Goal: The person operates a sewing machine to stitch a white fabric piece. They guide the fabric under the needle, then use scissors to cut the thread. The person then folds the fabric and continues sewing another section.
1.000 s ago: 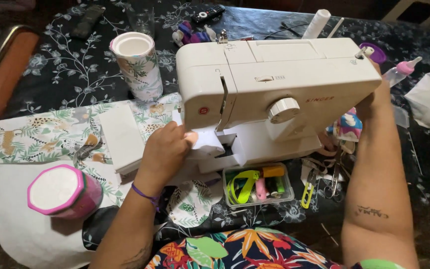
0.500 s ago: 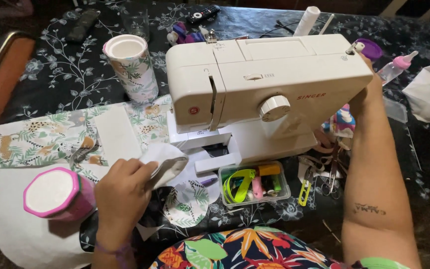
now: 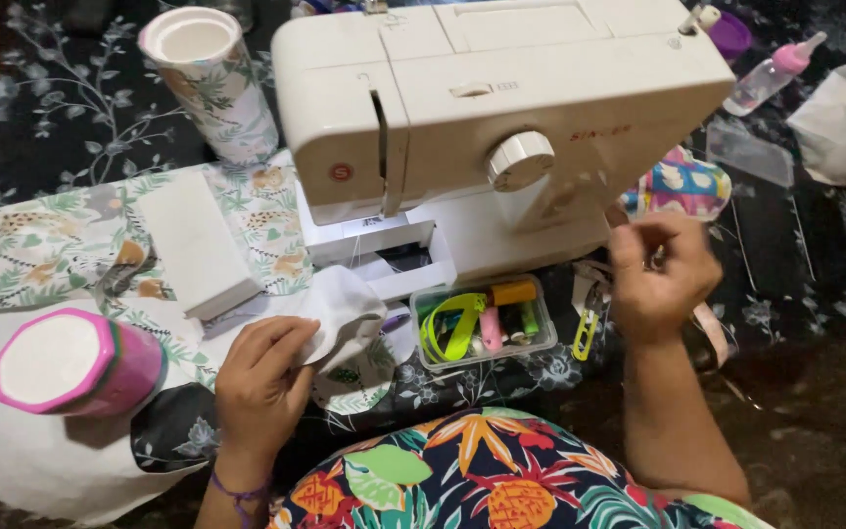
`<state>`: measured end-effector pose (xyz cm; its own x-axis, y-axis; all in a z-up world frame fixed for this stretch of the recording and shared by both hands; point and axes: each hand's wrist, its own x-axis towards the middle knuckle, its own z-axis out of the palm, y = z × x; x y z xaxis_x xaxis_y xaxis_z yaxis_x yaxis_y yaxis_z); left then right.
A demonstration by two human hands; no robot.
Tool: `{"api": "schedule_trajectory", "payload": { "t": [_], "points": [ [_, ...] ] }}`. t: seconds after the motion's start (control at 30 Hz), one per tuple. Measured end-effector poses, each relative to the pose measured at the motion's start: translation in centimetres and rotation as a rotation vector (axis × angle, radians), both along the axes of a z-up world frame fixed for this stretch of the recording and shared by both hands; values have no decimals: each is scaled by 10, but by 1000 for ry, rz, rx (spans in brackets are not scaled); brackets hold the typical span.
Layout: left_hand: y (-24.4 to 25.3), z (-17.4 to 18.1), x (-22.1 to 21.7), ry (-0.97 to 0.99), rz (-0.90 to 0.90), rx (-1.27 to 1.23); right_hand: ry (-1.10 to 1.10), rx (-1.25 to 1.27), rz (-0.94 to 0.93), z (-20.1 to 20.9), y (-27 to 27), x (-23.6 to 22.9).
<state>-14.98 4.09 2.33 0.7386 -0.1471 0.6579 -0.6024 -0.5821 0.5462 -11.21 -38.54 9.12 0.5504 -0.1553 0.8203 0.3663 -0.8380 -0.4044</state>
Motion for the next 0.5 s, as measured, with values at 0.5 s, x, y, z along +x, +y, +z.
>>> {"api": "schedule_trajectory", "payload": {
  "t": [0.5],
  "points": [
    [-32, -1, -7, -359, -30, -66, 965, -57, -265, -86, -56, -68]
  ]
}}
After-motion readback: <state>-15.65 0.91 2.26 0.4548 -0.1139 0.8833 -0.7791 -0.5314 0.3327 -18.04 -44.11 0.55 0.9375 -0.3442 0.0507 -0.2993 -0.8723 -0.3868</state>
